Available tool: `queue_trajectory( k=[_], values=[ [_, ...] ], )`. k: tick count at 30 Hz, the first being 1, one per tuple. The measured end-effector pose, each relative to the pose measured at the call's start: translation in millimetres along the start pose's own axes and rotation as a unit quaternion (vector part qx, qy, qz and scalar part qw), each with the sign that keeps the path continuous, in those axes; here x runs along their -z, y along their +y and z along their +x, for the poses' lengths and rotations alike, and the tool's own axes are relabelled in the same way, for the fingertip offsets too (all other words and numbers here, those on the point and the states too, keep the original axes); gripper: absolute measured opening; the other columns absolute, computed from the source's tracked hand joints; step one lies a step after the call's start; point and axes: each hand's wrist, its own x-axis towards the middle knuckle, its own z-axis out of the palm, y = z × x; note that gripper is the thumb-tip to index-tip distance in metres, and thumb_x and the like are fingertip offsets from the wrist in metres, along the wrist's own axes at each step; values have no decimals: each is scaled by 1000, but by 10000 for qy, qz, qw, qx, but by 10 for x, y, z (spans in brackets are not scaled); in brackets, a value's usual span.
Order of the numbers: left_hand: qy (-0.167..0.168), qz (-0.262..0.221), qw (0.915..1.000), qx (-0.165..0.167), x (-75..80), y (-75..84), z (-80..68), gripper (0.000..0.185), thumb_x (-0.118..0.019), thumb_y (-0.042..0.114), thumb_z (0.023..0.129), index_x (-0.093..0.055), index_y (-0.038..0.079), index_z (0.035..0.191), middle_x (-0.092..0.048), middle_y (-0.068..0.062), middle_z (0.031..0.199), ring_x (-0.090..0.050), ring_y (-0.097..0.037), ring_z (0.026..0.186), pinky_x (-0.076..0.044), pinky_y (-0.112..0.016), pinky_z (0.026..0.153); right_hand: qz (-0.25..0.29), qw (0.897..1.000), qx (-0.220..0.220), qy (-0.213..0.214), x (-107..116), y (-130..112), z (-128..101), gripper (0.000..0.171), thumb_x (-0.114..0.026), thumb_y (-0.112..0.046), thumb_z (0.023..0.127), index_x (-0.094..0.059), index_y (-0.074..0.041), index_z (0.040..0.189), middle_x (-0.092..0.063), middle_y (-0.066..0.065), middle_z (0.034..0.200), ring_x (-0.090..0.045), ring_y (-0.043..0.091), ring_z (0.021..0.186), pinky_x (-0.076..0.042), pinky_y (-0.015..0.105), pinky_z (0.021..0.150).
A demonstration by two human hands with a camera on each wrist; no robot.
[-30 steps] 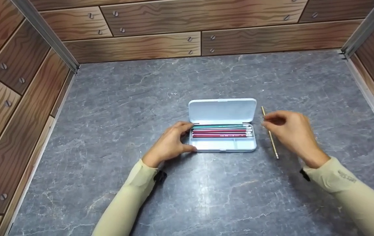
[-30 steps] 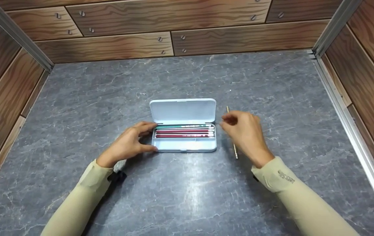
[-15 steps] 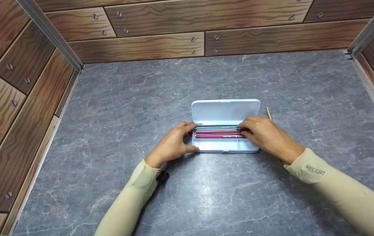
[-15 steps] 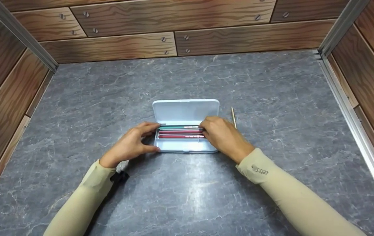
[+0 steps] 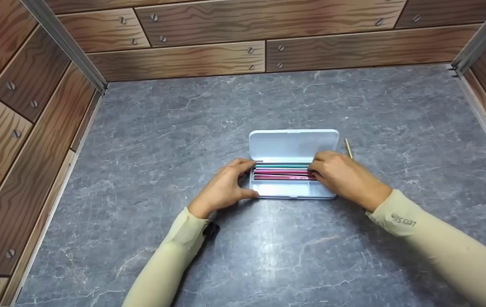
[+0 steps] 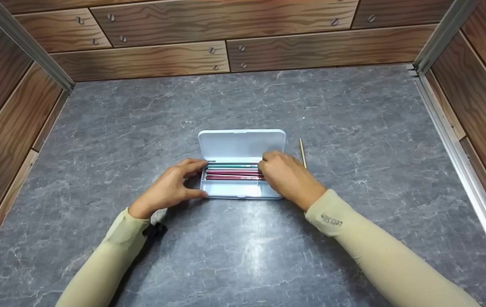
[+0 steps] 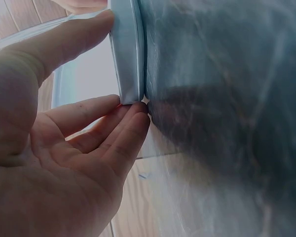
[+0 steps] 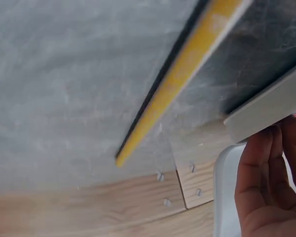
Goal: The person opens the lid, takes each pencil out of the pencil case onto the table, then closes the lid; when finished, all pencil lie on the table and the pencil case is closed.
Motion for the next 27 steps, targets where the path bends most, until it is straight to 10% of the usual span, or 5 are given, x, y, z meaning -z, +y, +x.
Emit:
queue_trajectory(
  k=[16, 27],
  values=[
    [41, -9, 10000, -70, -8, 0, -2, 81, -91, 28, 76, -56, 6, 146, -60, -5, 142, -56, -23, 131, -43, -41, 117, -988, 9941, 445, 62, -24, -66, -48, 6, -66, 4, 87, -69, -1, 85, -63, 9, 79, -57, 23, 67, -54, 36, 55],
    [64, -9, 10000, -38, -3, -1, -1, 83, -92, 29, 75, -56, 7, 146, -60, -4, 142, -56, -23, 130, -42, -40, 117, -353, 9985, 192, 373, 26, -55, -119, 8, -71, -1, 87, -73, -5, 93, -65, 6, 86, -63, 22, 78, -58, 36, 69]
  ],
)
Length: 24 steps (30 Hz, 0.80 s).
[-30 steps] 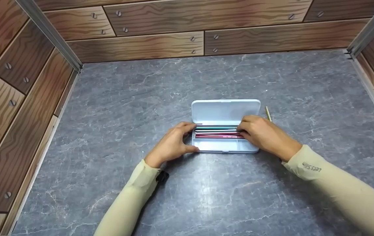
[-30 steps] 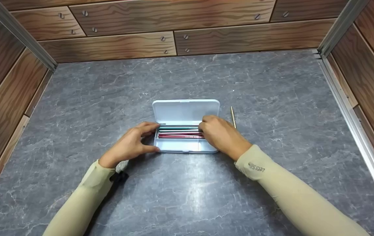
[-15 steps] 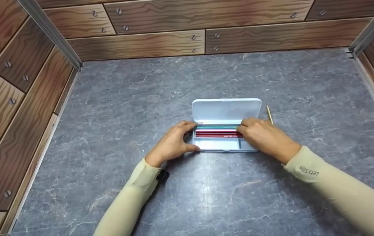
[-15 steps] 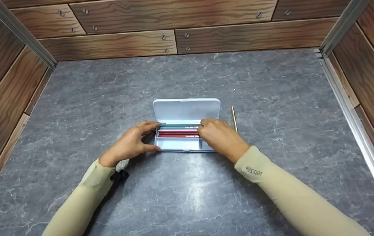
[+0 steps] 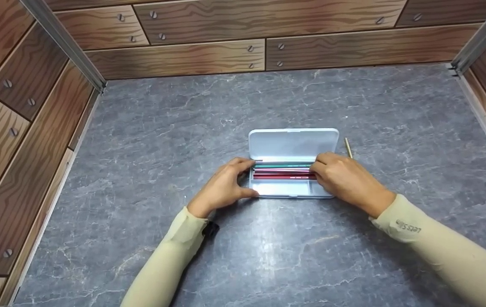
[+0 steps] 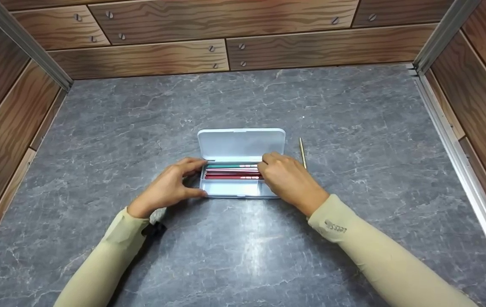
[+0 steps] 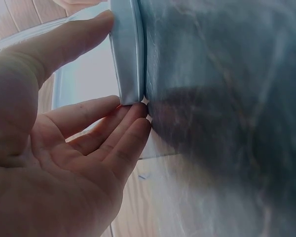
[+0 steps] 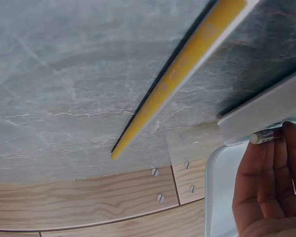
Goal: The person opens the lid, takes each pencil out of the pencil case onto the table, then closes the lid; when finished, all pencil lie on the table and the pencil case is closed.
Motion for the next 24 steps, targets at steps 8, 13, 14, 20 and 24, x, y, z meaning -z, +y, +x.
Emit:
queue_trajectory(
  k=[8, 13, 14, 20, 24],
  values=[
    [-70, -45, 10000, 24, -16, 7, -2, 82, -91, 29, 75, -55, 9, 147, -60, -3, 142, -56, -22, 130, -43, -39, 117, 642, 9940, -552, 697, 184, -46, -163, 21, -80, 2, 80, -76, -7, 97, -72, 3, 94, -69, 17, 84, -61, 29, 75],
    [-21, -55, 10000, 53, 3, 1, -14, 83, -91, 29, 75, -55, 10, 147, -60, -3, 142, -56, -22, 131, -43, -39, 118, 1273, 9640, -1876, 1391, 321, -39, -241, 19, -80, 4, 80, -78, -6, 96, -76, 4, 90, -68, 8, 77, -53, 7, 72],
    [-1, -64, 10000, 52, 9, 2, -17, 83, -91, 29, 75, -55, 10, 147, -60, -3, 142, -56, -22, 131, -42, -39, 118, 1380, 9547, -2191, 1466, 343, -29, -253, 18, -80, 3, 81, -78, -6, 96, -76, 5, 88, -67, 5, 74, -51, 4, 70],
    [12, -150, 9999, 37, 16, 12, -17, 82, -91, 28, 76, -55, 8, 147, -59, -4, 143, -55, -23, 133, -41, -40, 119, 1639, 9043, -3718, 1309, 420, 45, -380, 12, -77, -7, 84, -80, -9, 96, -77, 8, 81, -59, -11, 65, -47, 3, 60],
    [-57, -123, 9999, 53, 2, 19, -18, 83, -91, 28, 76, -54, 9, 148, -59, -5, 144, -54, -24, 134, -40, -41, 120, 1534, 8815, -4368, 926, 417, 88, -527, 15, -76, -14, 84, -80, -8, 97, -78, 10, 84, -58, -8, 61, -45, 7, 56]
  ],
)
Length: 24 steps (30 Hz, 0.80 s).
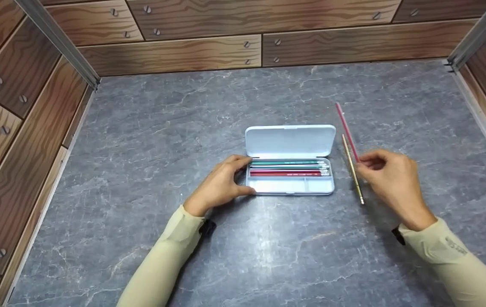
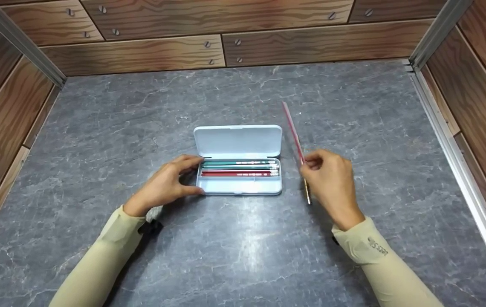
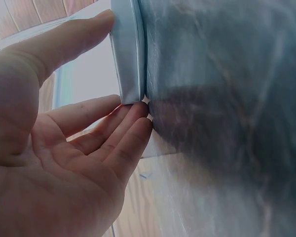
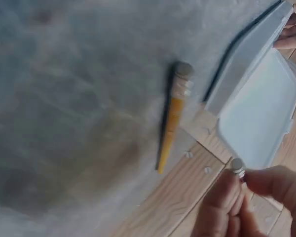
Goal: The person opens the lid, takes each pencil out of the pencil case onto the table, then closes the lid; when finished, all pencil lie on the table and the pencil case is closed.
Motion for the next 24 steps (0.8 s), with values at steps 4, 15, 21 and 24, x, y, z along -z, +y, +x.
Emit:
queue_trajectory(
  k=[4, 15, 21, 24],
  values=[
    [-9, 30, 10000, -22, 4, -1, 3, 83, -91, 27, 75, -54, 8, 148, -58, -5, 144, -54, -25, 135, -39, -41, 121, -302, 9978, -421, -418, 22, 141, -52, 18, -74, -16, 84, -80, -7, 98, -78, 11, 85, -59, -2, 56, -46, 16, 52],
    [37, 23, 9999, -106, -9, -22, -5, 83, -91, 27, 76, -54, 9, 148, -59, -4, 142, -54, -23, 133, -40, -38, 120, -514, 9889, -840, -1111, 39, 253, -108, 18, -75, -18, 83, -80, -7, 96, -78, 11, 85, -61, 11, 58, -48, 26, 54],
    [28, 25, 9999, -145, -15, -22, -1, 82, -91, 27, 77, -54, 8, 148, -59, -6, 142, -55, -23, 133, -41, -38, 119, -643, 9884, -789, -1126, 43, 258, -120, 17, -77, -21, 82, -81, -10, 94, -78, 10, 85, -60, 13, 64, -46, 27, 59],
    [14, 53, 9999, -111, -13, -15, -2, 82, -90, 28, 77, -54, 7, 148, -59, -5, 142, -55, -23, 133, -41, -39, 119, -581, 9873, -854, -1205, 47, 257, -125, 19, -78, -22, 83, -80, -8, 95, -78, 9, 84, -61, 12, 62, -48, 27, 57]
  ],
)
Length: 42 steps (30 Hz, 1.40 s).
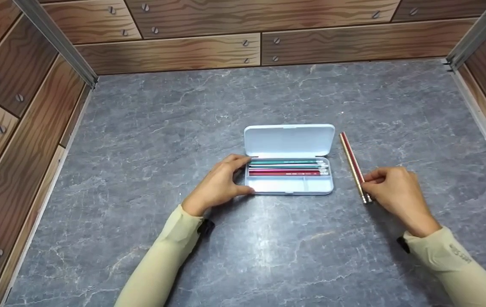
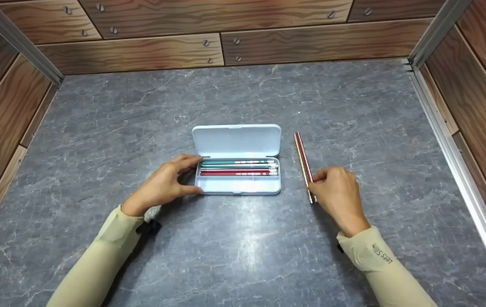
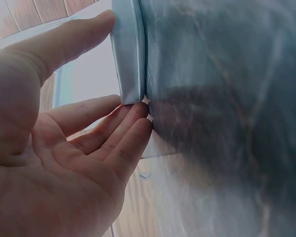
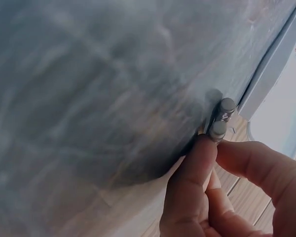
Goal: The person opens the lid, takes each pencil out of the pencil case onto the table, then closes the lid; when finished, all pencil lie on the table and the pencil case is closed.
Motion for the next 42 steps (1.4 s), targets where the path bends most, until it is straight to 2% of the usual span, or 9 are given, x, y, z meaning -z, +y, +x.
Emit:
queue_trajectory(
  k=[8, 16, 26, 29, 33, 37, 40, 42],
  values=[
    [-19, 15, 10000, -15, 2, -2, -4, 83, -90, 29, 77, -54, 7, 148, -59, -6, 143, -55, -24, 134, -41, -40, 120, 143, 9994, -164, -257, 8, -1, -9, 24, -77, -23, 85, -79, -6, 101, -78, 10, 84, -65, 12, 60, -52, 27, 52],
    [7, -13, 10000, -47, 6, -5, -5, 82, -90, 29, 77, -54, 7, 148, -59, -6, 142, -55, -23, 133, -41, -39, 119, 288, 9984, -258, -405, 34, -21, 2, 27, -77, -23, 86, -77, -3, 104, -78, 9, 84, -68, 12, 63, -55, 26, 53],
    [-3, -49, 10000, -67, 5, -4, -11, 81, -90, 27, 78, -54, 7, 148, -59, -7, 142, -55, -23, 133, -41, -39, 119, 231, 9985, -160, -464, 20, -17, -8, 27, -75, -23, 87, -77, -3, 106, -79, 14, 93, -69, 12, 63, -55, 26, 54],
    [-17, -35, 10000, -77, 5, 1, -8, 81, -90, 27, 78, -53, 6, 148, -58, -7, 143, -55, -24, 134, -41, -39, 119, 278, 9986, -142, -433, 45, -36, -4, 27, -74, -21, 87, -77, -2, 106, -79, 13, 90, -70, 12, 64, -55, 25, 54],
    [-11, -12, 10000, -80, 4, 4, -3, 81, -89, 27, 78, -53, 6, 148, -58, -7, 143, -55, -24, 134, -41, -39, 119, 127, 9998, 75, -132, 98, -132, 34, 24, -74, -20, 87, -78, -3, 104, -79, 12, 86, -67, 12, 64, -52, 24, 54],
    [-7, -14, 9999, -99, 11, 5, 1, 82, -90, 27, 78, -53, 6, 148, -59, -8, 143, -55, -24, 133, -41, -39, 119, -75, 9986, 477, 237, 122, -317, 100, 21, -75, -21, 85, -79, -7, 101, -79, 12, 90, -66, 19, 71, -49, 28, 62],
    [-23, 2, 10000, -66, 14, 7, -4, 83, -90, 28, 78, -53, 5, 148, -59, -7, 143, -55, -24, 134, -41, -39, 120, 11, 9947, 928, 441, 89, -476, 149, 20, -76, -19, 86, -80, -8, 102, -79, 13, 93, -71, 26, 81, -51, 31, 69],
    [-28, 25, 10000, -45, 14, 6, -6, 83, -90, 28, 78, -53, 5, 148, -59, -7, 143, -55, -25, 134, -41, -40, 120, 190, 9885, 1390, 557, 34, -569, 189, 18, -77, -16, 87, -80, -8, 103, -80, 12, 96, -73, 28, 85, -53, 28, 73]
  ],
)
